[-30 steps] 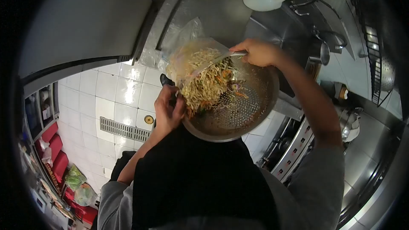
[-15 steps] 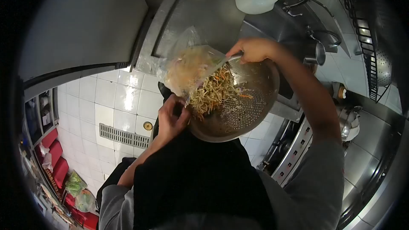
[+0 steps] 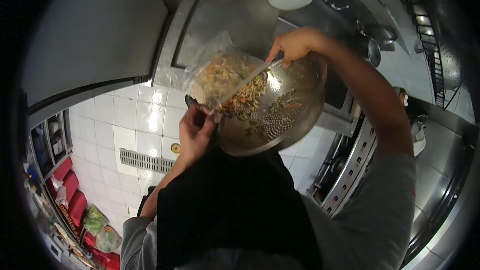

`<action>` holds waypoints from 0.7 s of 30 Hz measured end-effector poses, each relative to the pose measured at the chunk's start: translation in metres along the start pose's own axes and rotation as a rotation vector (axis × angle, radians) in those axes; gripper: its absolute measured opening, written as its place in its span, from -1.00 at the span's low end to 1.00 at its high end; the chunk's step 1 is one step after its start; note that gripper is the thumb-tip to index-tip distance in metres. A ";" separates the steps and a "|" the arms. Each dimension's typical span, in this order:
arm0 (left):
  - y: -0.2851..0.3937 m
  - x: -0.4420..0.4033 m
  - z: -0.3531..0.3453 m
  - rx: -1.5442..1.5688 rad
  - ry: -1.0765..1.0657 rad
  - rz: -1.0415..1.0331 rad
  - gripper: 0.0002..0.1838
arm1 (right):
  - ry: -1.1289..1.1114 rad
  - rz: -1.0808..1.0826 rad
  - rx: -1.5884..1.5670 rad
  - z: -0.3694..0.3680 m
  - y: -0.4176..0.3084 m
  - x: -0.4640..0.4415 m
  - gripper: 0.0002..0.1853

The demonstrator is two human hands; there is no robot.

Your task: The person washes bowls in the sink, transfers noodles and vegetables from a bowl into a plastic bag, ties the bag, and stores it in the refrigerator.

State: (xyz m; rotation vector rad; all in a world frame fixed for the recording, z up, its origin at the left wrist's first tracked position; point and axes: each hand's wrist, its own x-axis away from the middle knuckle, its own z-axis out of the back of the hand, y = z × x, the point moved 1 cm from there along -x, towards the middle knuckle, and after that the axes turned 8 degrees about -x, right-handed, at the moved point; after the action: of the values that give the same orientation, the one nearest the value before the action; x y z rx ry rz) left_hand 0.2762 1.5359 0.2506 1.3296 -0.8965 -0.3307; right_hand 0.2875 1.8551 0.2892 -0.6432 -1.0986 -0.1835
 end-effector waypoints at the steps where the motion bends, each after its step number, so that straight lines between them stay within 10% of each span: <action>1: 0.001 0.002 -0.001 -0.034 -0.011 -0.029 -0.91 | -0.008 -0.048 0.002 0.009 -0.001 0.001 -0.48; 21: -0.007 -0.020 0.020 0.026 -0.096 -0.033 -0.95 | 0.054 0.058 -0.208 -0.015 0.009 0.002 -0.46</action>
State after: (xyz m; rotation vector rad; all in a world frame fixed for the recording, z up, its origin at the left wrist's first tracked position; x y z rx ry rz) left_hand 0.2504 1.5339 0.2359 1.3624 -0.9626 -0.4131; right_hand 0.3041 1.8542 0.2823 -0.8509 -1.0147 -0.2661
